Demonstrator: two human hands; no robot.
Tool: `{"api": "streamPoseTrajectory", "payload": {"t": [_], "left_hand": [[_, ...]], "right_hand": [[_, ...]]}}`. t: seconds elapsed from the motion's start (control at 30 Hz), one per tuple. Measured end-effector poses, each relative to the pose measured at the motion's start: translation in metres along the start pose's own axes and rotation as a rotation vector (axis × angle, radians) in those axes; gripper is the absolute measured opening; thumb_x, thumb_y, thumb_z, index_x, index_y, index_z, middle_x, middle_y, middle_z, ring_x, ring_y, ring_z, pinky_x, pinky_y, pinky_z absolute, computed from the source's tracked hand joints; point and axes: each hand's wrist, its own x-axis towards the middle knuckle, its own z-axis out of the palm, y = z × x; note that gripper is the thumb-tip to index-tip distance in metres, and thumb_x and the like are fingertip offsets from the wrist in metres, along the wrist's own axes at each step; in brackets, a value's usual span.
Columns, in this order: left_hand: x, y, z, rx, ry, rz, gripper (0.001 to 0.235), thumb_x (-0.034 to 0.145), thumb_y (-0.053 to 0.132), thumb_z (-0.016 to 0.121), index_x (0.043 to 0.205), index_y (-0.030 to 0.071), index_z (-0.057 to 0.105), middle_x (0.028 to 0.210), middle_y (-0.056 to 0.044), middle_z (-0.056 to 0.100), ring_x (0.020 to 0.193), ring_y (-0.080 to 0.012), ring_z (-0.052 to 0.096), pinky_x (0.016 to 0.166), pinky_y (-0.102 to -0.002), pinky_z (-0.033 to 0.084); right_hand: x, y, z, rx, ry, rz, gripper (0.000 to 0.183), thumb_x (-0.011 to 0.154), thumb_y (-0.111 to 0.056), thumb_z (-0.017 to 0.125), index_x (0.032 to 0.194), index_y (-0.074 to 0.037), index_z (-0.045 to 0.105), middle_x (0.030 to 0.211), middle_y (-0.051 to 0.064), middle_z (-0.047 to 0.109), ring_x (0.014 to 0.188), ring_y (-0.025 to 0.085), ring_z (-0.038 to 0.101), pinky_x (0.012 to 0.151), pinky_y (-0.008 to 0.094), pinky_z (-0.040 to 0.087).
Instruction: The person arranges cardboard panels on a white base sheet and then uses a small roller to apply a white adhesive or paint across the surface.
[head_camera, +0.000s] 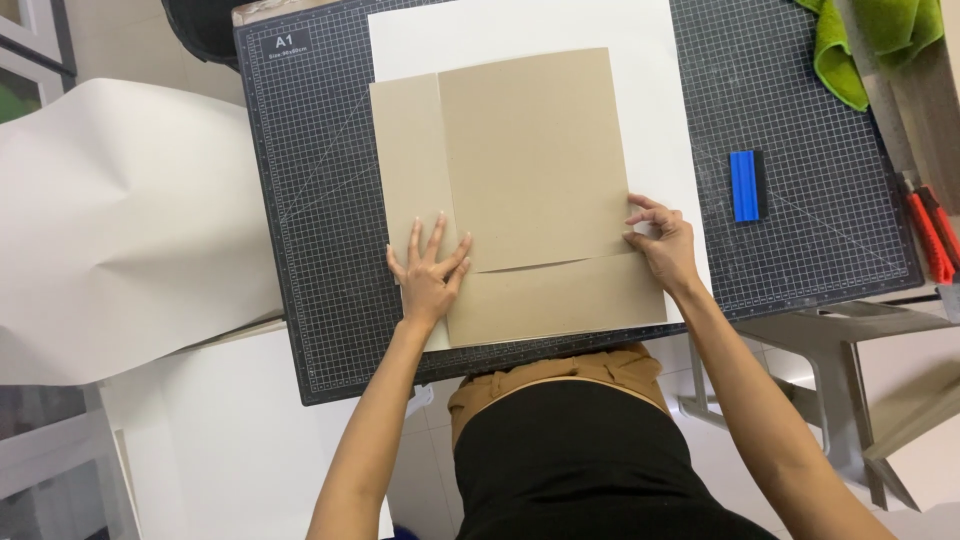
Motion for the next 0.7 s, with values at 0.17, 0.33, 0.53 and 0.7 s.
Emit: {"api": "streamPoseTrajectory", "payload": {"t": [0.17, 0.33, 0.53, 0.7], "left_hand": [[-0.001, 0.0, 0.0, 0.0, -0.001, 0.003, 0.034, 0.098, 0.053, 0.049, 0.131, 0.059, 0.055, 0.161, 0.014, 0.035, 0.152, -0.0303, 0.021, 0.109, -0.077, 0.01], [-0.001, -0.002, 0.002, 0.018, 0.0, 0.005, 0.034, 0.098, 0.055, 0.047, 0.131, 0.059, 0.055, 0.161, 0.015, 0.035, 0.152, -0.0299, 0.021, 0.109, -0.076, 0.01], [-0.001, 0.0, -0.001, 0.008, 0.009, 0.008, 0.033, 0.098, 0.054, 0.048, 0.13, 0.057, 0.057, 0.16, 0.014, 0.037, 0.151, -0.0305, 0.023, 0.109, -0.077, 0.011], [-0.001, -0.001, -0.001, 0.004, -0.005, 0.004, 0.034, 0.097, 0.054, 0.048, 0.13, 0.058, 0.056, 0.161, 0.015, 0.035, 0.151, -0.0304, 0.023, 0.109, -0.077, 0.011]], "right_hand": [[-0.002, -0.005, -0.001, 0.009, 0.005, 0.007, 0.023, 0.082, 0.005, 0.074, 0.098, -0.011, 0.074, 0.135, 0.006, 0.066, 0.11, 0.028, 0.051, 0.103, 0.038, 0.039], [-0.001, 0.003, 0.001, 0.01, 0.004, 0.002, 0.023, 0.081, 0.005, 0.074, 0.097, -0.012, 0.075, 0.135, 0.004, 0.066, 0.111, 0.026, 0.05, 0.103, 0.038, 0.039], [-0.002, 0.0, -0.001, 0.026, -0.007, 0.016, 0.023, 0.082, 0.005, 0.072, 0.097, -0.012, 0.076, 0.136, 0.005, 0.066, 0.111, 0.027, 0.05, 0.103, 0.038, 0.039], [-0.003, -0.005, -0.002, 0.033, -0.009, 0.023, 0.024, 0.081, 0.006, 0.072, 0.095, -0.012, 0.076, 0.136, 0.005, 0.066, 0.112, 0.027, 0.05, 0.102, 0.039, 0.038]]}}
